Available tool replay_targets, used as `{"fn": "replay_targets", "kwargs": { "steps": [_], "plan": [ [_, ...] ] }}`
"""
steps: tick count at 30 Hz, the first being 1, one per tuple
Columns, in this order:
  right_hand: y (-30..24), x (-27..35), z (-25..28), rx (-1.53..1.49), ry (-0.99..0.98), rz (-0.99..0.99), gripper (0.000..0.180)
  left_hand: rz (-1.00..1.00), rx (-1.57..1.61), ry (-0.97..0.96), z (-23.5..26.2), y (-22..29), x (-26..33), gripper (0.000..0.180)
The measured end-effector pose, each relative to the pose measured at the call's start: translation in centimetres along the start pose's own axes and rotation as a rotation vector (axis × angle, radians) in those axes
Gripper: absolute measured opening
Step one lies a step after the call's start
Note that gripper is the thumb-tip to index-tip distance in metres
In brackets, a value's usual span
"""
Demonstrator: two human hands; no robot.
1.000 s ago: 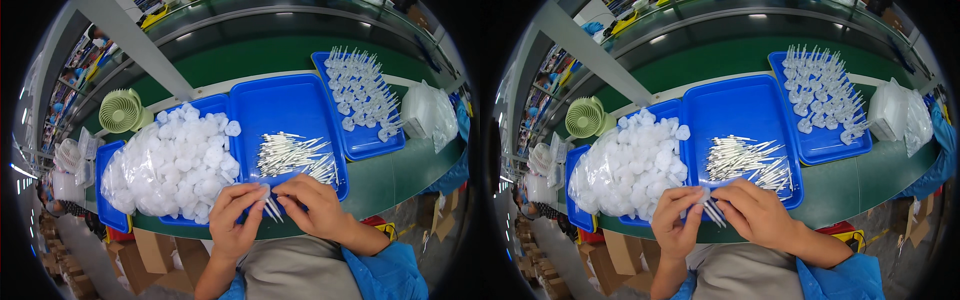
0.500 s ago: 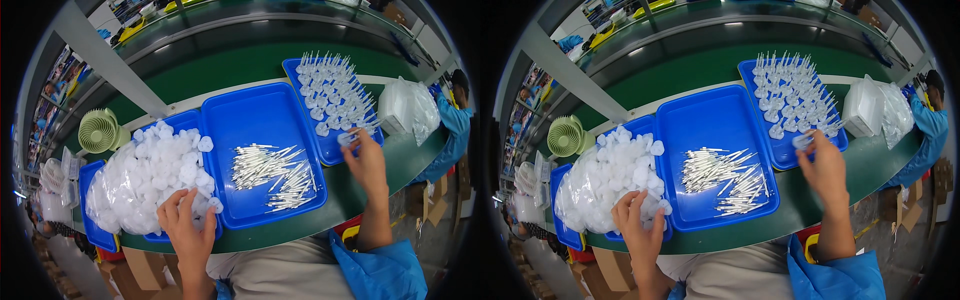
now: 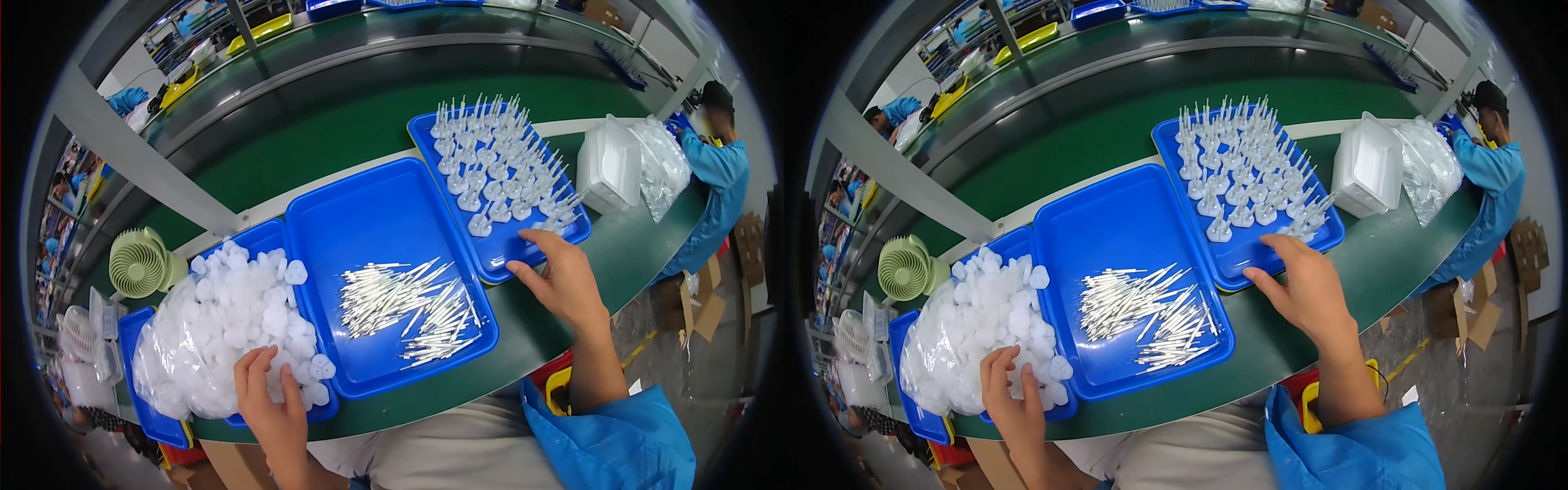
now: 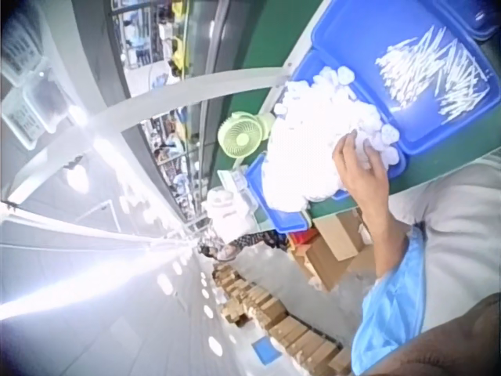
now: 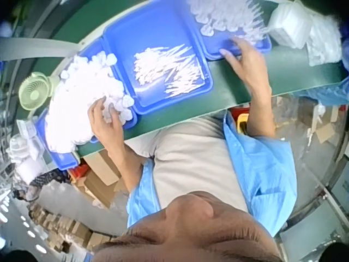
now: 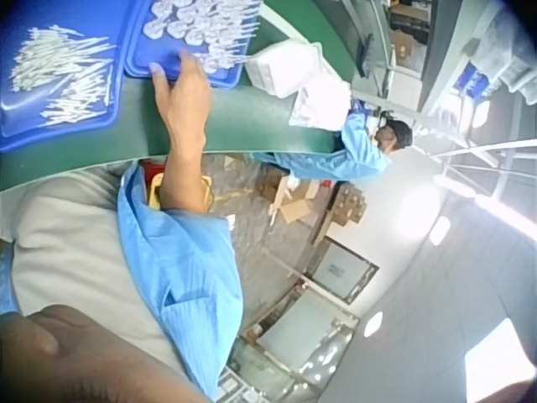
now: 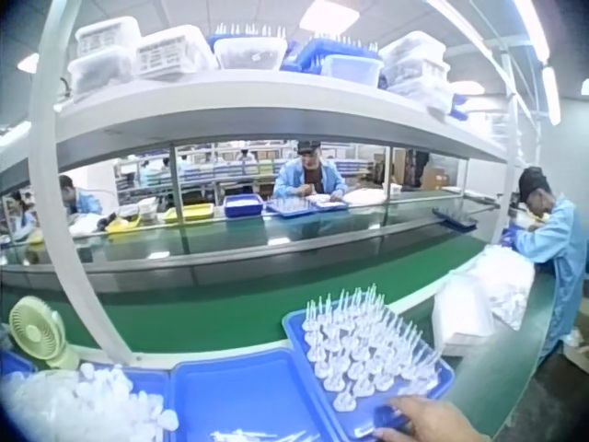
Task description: The person inserts white plastic sticks into white plastic caps by hand. They pick up a cap and a stick, fit them together, and place the assembled unit into a blue tray. The process is repeated continuously throughout the clip.
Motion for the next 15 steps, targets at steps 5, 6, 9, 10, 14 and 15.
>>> {"fn": "replay_targets", "kwargs": {
  "steps": [5, 6, 9, 10, 14, 15],
  "plan": [
    [1.2, 0.2, 0.3, 0.000, 0.056, -0.029, 0.052, 0.002, 0.011, -0.001, 0.0, -0.3, 0.0, 0.028],
    [0.9, 0.1, 0.1, -0.041, 0.031, -0.041, 0.050, 0.008, 0.007, 0.000, 0.0, -0.4, 0.0, 0.027],
    [0.6, -0.1, 0.2, -0.130, -0.003, -0.080, 0.045, -0.011, 0.018, 0.015, 0.5, 0.3, 0.0, 0.024],
    [0.7, -0.1, 0.1, -0.154, -0.011, -0.093, 0.043, -0.016, 0.038, 0.044, 0.8, 0.5, 0.0, 0.023],
    [2.0, 0.2, 2.4, -0.074, 0.202, -0.138, 0.032, -0.070, 0.167, 0.151, 1.6, 1.0, 0.5, 0.019],
    [2.0, 0.2, 2.4, -0.027, 0.181, -0.114, 0.031, -0.098, 0.214, 0.176, 1.9, 1.3, 0.7, 0.018]
  ]
}}
Point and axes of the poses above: each hand's wrist, its own x-axis away from the middle knuckle, its own z-axis out of the back of the hand, y = z × x, the point moved 10 cm from there along -x, towards the middle knuckle, and after that the axes turned 6 degrees about y, right-handed, at the moved point
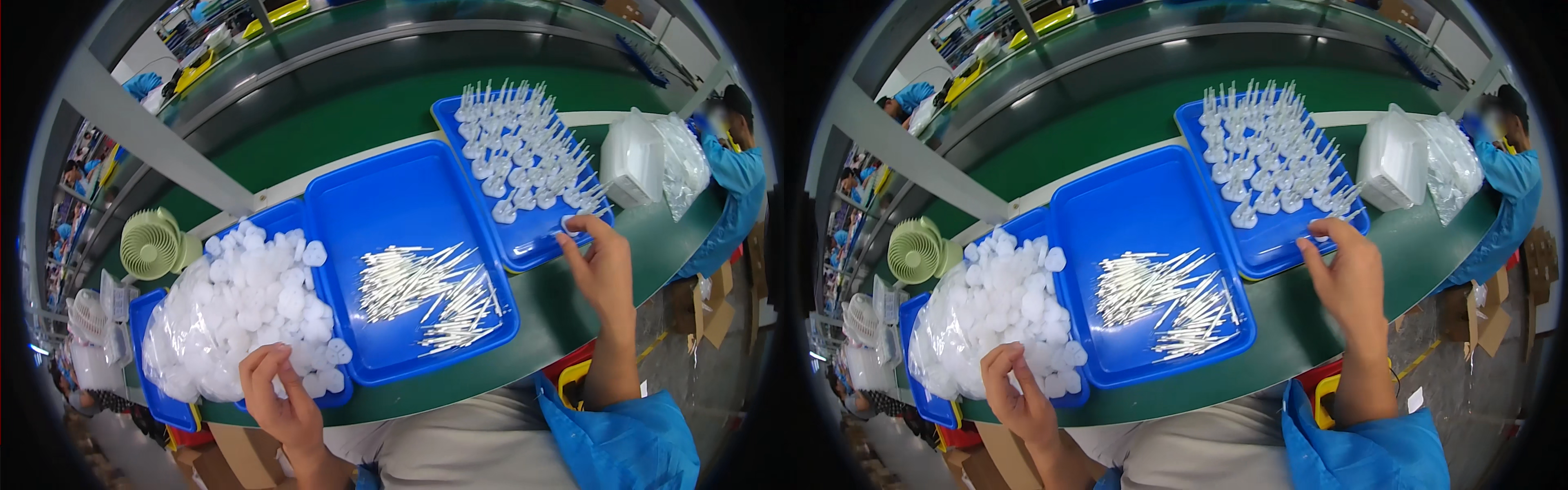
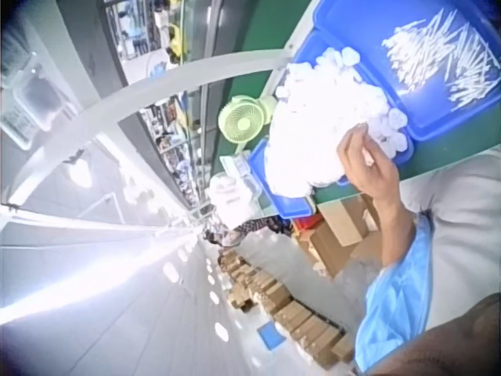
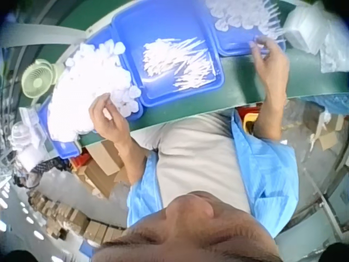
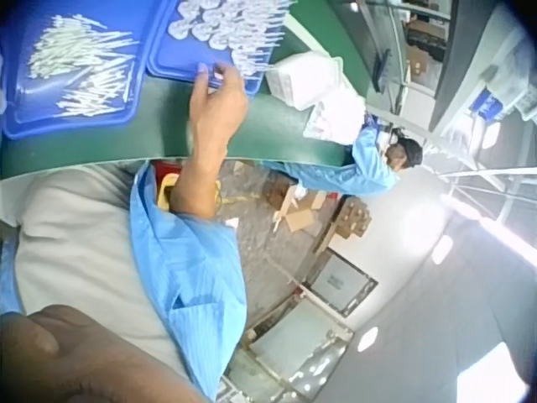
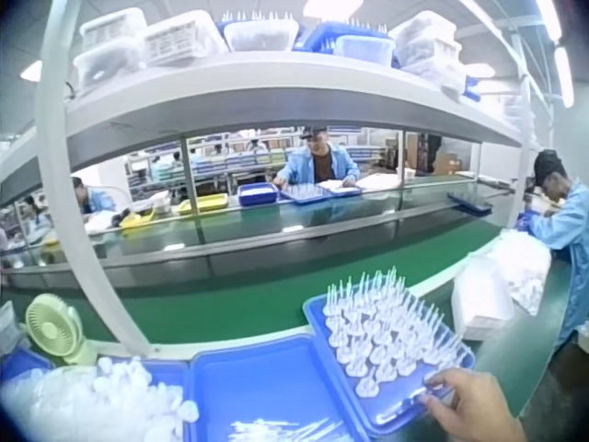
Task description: The person inserts white plastic sticks into white plastic caps by hand. They pick up a cap and a stick, fit them together, and place the assembled unit into a blue tray. The process is repeated continuously throughout the clip.
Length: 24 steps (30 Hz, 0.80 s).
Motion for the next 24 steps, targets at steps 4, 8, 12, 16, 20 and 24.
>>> {"fn": "replay_targets", "kwargs": {
  "steps": [4, 8, 12, 16, 20, 24],
  "plan": [
    [-0.3, -0.2, -1.0, 0.042, -0.077, -0.008, 0.031, 0.094, 0.168, -0.032, -1.0, 0.2, 1.3, 0.018],
    [-5.2, 1.1, -2.5, -0.160, -0.137, 0.126, 0.023, 0.118, 0.278, -0.145, -3.0, 1.0, 1.7, 0.022],
    [-12.4, 5.5, -6.4, -0.300, -0.421, 0.442, 0.020, 0.217, 0.391, -0.251, -5.6, 1.8, 2.2, 0.028],
    [-15.1, 8.2, -9.1, -0.148, -0.463, 0.622, 0.018, 0.261, 0.428, -0.292, -6.9, 0.6, 3.4, 0.026],
    [-15.6, 8.8, -10.2, -0.207, -0.503, 0.580, 0.017, 0.487, 0.539, -0.296, -7.6, 0.3, 3.8, 0.021],
    [-16.9, 8.4, -9.4, -0.527, -0.462, 0.411, 0.014, 0.580, 0.618, -0.288, -8.3, 0.2, 4.0, 0.021]
  ]
}}
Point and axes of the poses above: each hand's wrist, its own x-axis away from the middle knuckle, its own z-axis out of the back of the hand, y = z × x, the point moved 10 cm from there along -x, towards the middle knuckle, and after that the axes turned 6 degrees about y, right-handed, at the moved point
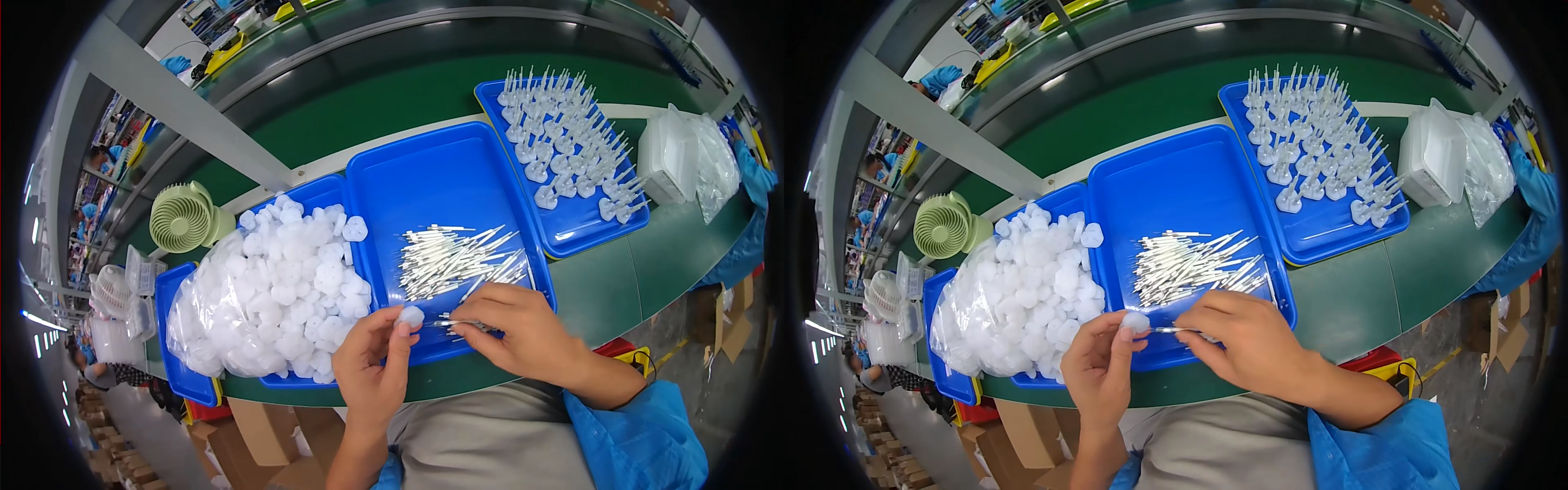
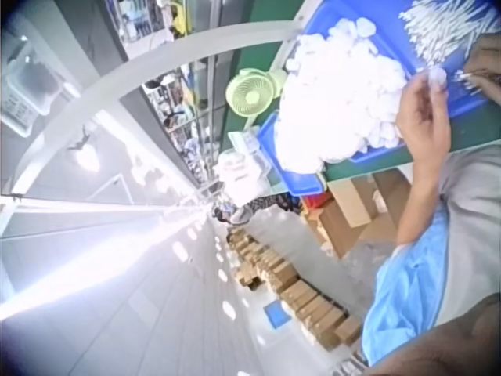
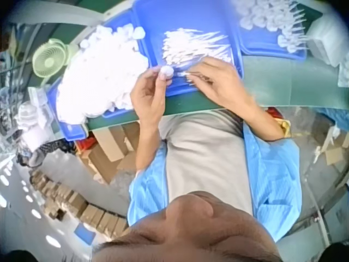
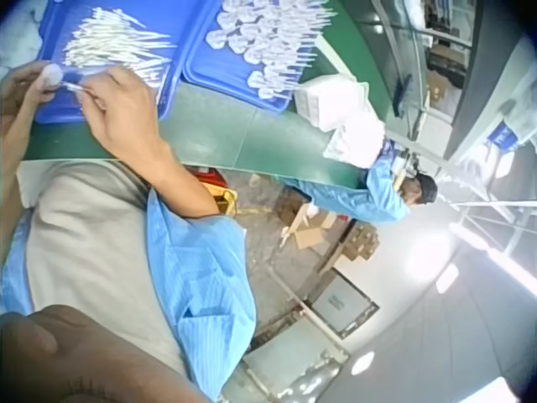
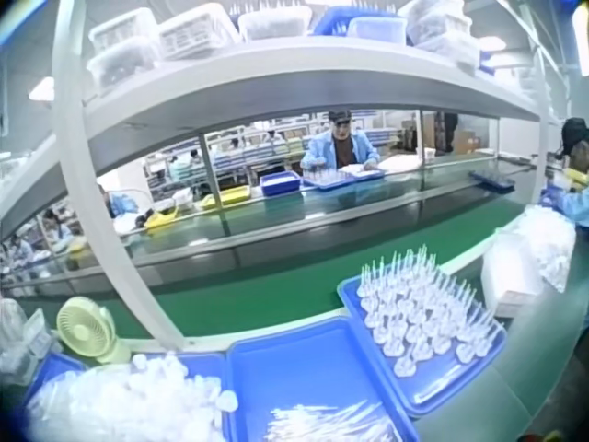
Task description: The person inserts white plastic sticks into white plastic caps by hand. They pick up a cap and a stick, fit them together, and place the assembled unit into a blue tray. The process is repeated continuously throughout the clip.
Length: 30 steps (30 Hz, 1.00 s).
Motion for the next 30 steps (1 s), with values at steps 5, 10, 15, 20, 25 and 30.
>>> {"fn": "replay_targets", "kwargs": {
  "steps": [5, 10, 15, 20, 25, 30],
  "plan": [
    [-0.6, -0.3, -1.1, -0.137, 0.018, -0.034, 0.015, 0.053, 0.090, -0.021, -0.7, 0.0, 0.1, 0.022],
    [-0.2, -0.1, -1.4, -0.190, -0.033, -0.104, 0.021, 0.067, 0.116, -0.019, -0.8, 0.3, 0.1, 0.021],
    [0.1, 0.0, -1.5, -0.226, -0.054, -0.144, 0.018, 0.045, 0.133, -0.021, -0.8, 0.1, 0.1, 0.021],
    [0.1, -0.2, -1.5, -0.291, -0.067, -0.194, 0.014, -0.008, 0.152, -0.024, -0.5, 0.0, 0.1, 0.023],
    [0.3, -0.1, -1.9, -0.315, -0.067, -0.227, 0.012, -0.018, 0.169, 0.011, 0.1, -0.4, 0.2, 0.024],
    [0.2, -0.1, -2.0, -0.334, -0.035, -0.219, 0.010, -0.059, 0.128, -0.030, -0.1, -0.1, 0.1, 0.022]
  ]
}}
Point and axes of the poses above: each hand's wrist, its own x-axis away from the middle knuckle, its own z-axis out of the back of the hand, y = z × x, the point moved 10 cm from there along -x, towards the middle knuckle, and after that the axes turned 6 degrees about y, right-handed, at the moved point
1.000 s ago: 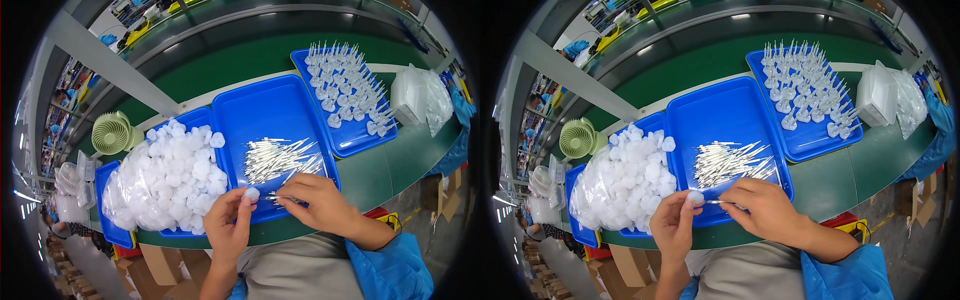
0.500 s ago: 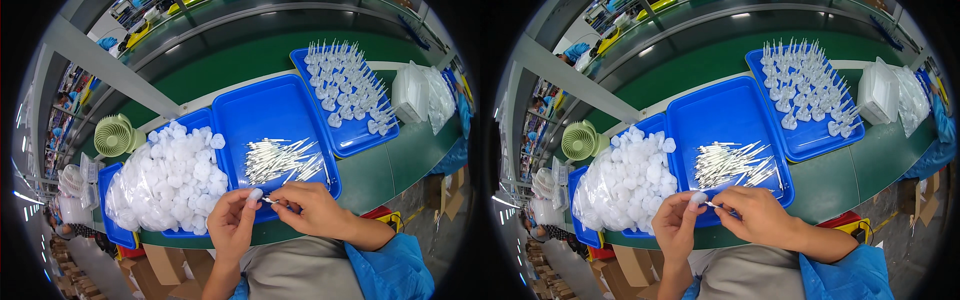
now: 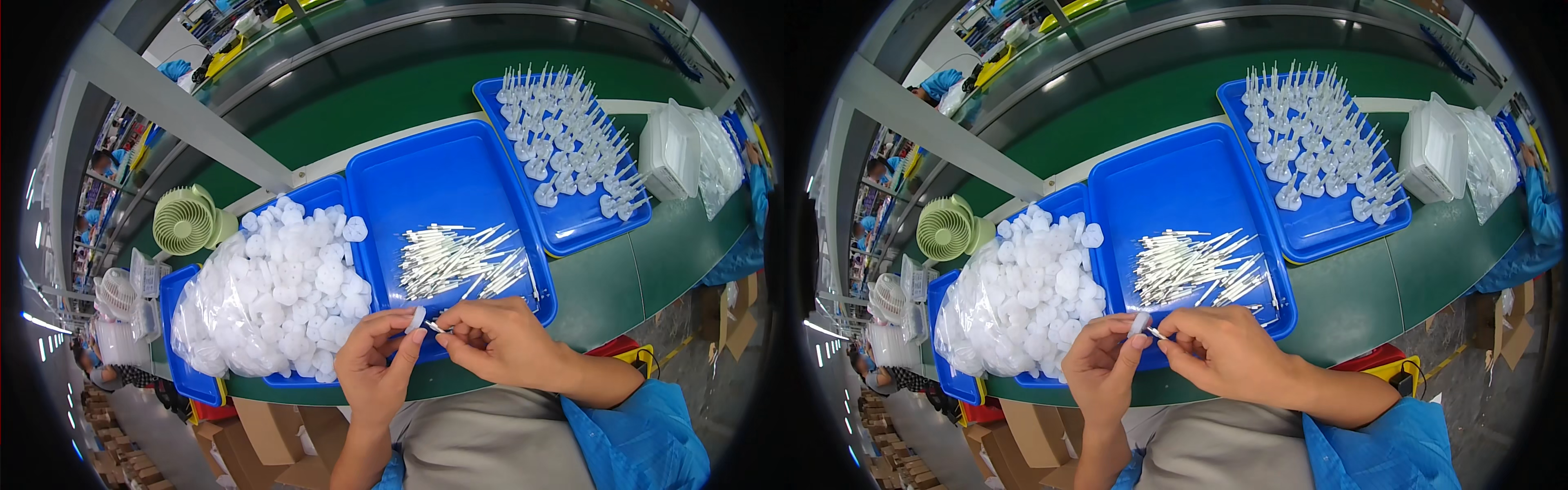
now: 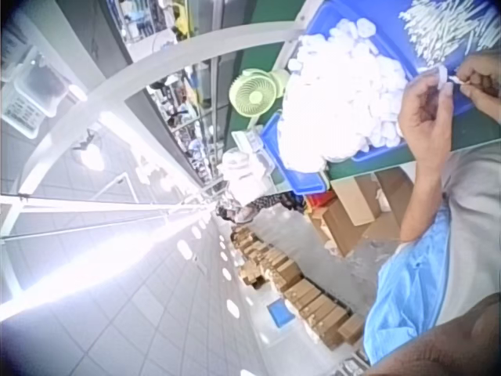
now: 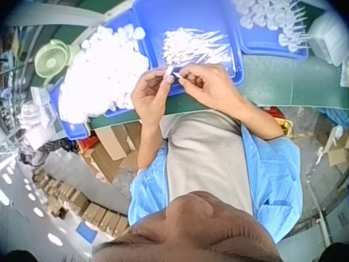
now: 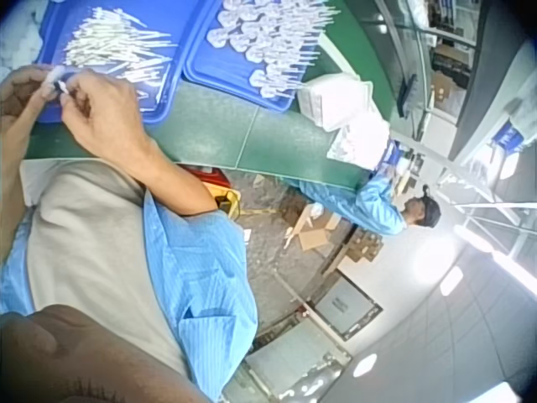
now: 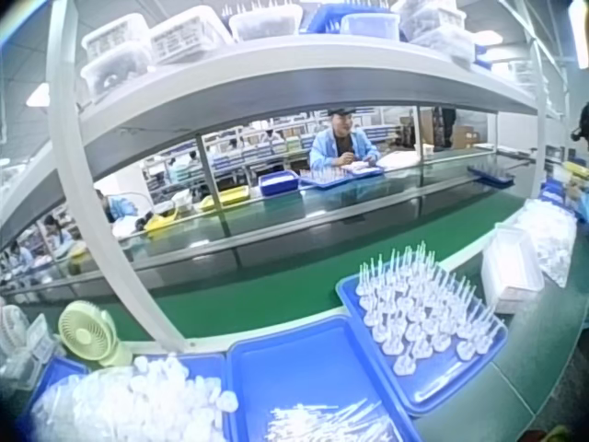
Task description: The person inserts white plastic sticks into white plastic caps by hand. They pick up a cap and a stick, fit them together, and place the assembled unit into a blue tray. The process is repeated continuously throughout the clip.
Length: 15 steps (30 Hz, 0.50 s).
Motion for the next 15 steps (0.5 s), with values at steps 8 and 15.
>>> {"fn": "replay_targets", "kwargs": {
  "steps": [8, 15],
  "plan": [
    [-0.50, 0.04, -0.12, 0.009, -0.014, 0.063, 0.011, 0.043, 0.032, 0.009, 0.15, 0.08, -0.09, 0.019],
    [0.01, 0.03, -0.16, -0.015, 0.008, 0.017, 0.010, 0.042, 0.026, -0.031, 0.36, -0.58, 0.03, 0.021]
  ]
}}
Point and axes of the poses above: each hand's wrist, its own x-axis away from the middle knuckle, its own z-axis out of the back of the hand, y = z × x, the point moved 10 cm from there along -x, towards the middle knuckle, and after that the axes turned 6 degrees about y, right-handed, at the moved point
